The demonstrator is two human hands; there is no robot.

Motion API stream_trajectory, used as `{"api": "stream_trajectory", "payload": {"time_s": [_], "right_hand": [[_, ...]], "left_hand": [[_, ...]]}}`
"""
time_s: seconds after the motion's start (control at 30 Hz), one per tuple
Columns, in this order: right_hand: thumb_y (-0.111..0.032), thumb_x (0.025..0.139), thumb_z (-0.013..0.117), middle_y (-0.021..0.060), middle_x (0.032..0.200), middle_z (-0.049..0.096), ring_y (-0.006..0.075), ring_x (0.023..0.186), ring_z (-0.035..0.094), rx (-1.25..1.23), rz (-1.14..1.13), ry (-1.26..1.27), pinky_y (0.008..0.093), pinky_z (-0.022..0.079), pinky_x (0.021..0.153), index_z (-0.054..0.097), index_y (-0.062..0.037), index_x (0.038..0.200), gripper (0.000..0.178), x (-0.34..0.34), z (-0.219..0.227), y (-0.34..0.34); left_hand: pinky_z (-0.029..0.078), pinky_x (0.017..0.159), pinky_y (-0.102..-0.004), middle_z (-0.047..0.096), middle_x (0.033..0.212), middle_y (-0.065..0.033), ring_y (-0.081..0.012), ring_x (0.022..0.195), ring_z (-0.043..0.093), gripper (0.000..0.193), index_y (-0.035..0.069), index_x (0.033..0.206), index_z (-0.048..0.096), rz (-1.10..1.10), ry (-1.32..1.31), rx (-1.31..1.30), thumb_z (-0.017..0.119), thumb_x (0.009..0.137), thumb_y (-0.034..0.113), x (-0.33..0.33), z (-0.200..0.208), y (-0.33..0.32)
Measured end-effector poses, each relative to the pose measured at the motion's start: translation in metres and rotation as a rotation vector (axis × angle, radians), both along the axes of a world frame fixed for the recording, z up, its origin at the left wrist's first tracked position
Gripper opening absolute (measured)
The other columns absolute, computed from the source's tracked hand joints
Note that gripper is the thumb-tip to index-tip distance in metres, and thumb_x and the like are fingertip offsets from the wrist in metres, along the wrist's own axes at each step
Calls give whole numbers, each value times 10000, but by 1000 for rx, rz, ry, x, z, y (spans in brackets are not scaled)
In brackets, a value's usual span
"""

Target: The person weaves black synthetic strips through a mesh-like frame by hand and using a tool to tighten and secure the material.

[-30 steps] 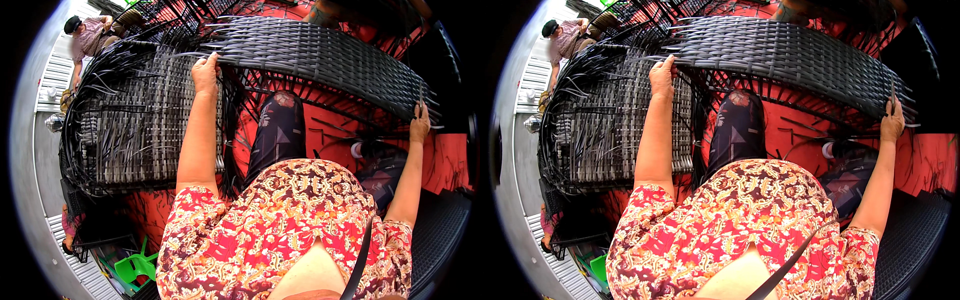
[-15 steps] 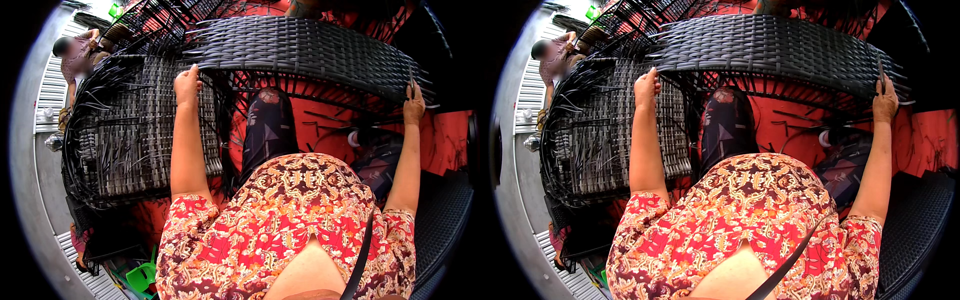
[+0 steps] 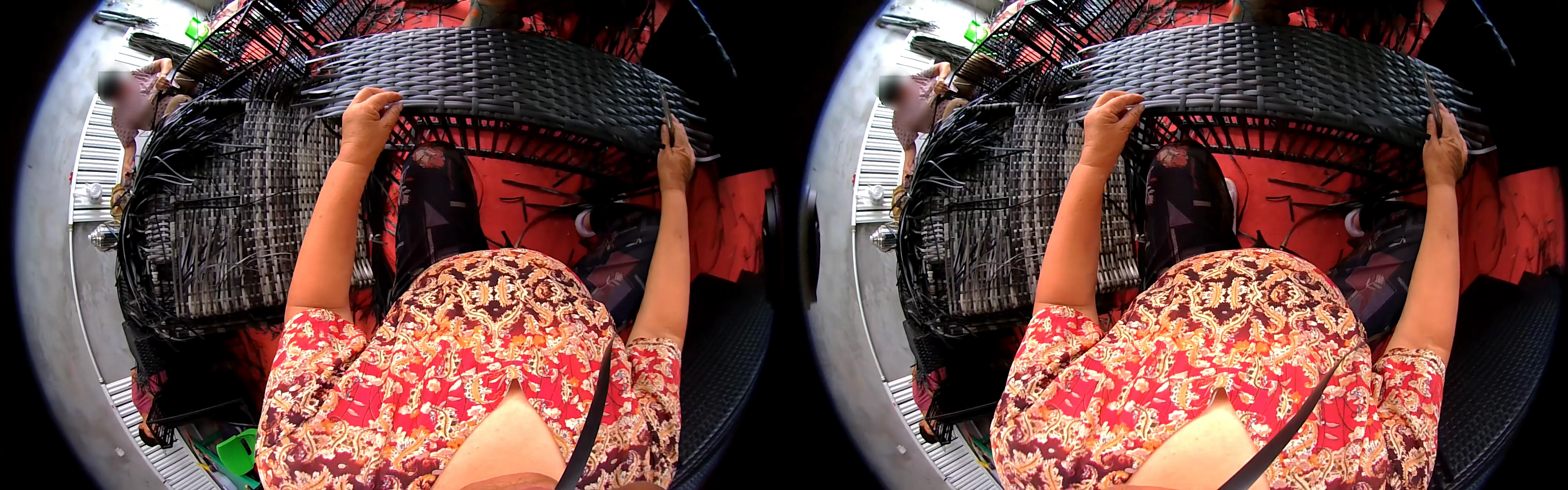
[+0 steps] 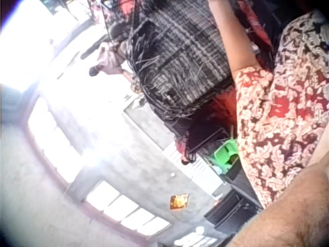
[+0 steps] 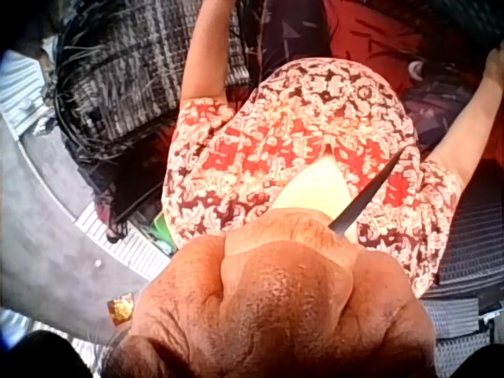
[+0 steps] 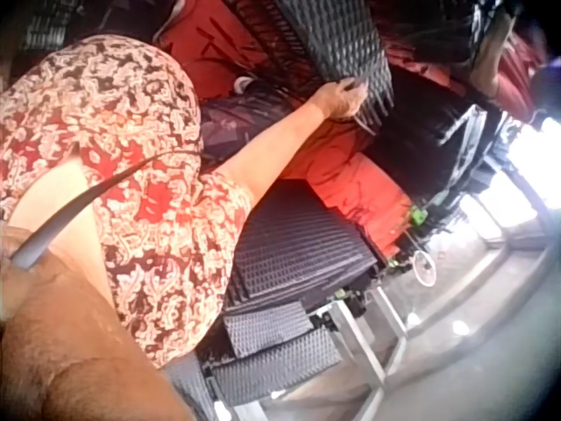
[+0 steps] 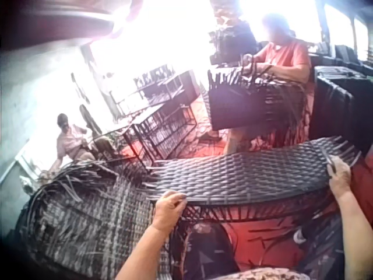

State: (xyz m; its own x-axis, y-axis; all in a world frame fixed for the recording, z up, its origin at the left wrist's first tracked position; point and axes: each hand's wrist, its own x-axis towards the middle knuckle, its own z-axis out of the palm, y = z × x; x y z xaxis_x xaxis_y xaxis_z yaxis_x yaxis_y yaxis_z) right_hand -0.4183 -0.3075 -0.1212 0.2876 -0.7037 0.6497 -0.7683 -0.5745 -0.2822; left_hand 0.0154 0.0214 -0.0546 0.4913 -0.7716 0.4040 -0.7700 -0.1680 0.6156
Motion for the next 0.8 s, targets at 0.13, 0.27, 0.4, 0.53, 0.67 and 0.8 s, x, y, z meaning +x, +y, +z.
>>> {"api": "stream_trajectory", "payload": {"time_s": [0.13,0.27,0.4,0.53,0.67,0.8], "right_hand": [[-243,901,550,57,1148,624,267,1087,569,10,-1,-23,371,440,899,611,-121,1119,258,20,-2,8],[-255,892,554,44,1161,620,254,1105,557,-25,-15,7,387,429,906,608,-122,1108,259,31,-14,3],[-257,883,562,30,1168,617,237,1130,543,-48,-37,26,391,420,912,612,-122,1096,257,45,-18,3],[-258,881,567,20,1168,618,225,1136,542,-46,-55,45,382,418,915,616,-127,1088,250,47,-16,7],[-260,884,567,15,1168,620,225,1140,541,-9,-60,31,380,416,919,620,-135,1080,238,40,-14,6],[-258,887,566,17,1175,617,233,1146,537,-10,-45,22,382,415,926,620,-134,1075,232,32,-13,6]], "left_hand": [[466,619,-220,598,922,1,-79,679,546,180,65,945,699,-69,-38,92,713,765,80,17,-9,-3],[491,673,-258,613,934,-15,-139,696,569,216,105,948,699,-64,-234,199,730,737,139,25,-5,-11],[503,700,-291,625,950,-40,-181,741,603,194,96,939,694,-98,-395,284,708,748,127,38,-2,-15],[500,723,-299,627,966,-38,-198,759,611,180,87,935,689,-115,-345,305,698,757,115,36,-2,-15],[493,693,-286,621,948,-25,-173,746,586,194,87,942,682,-179,-317,226,707,751,112,23,-1,-18],[491,795,-336,612,961,-57,-255,892,608,242,108,963,679,-163,-102,353,705,723,124,25,4,-21]]}}
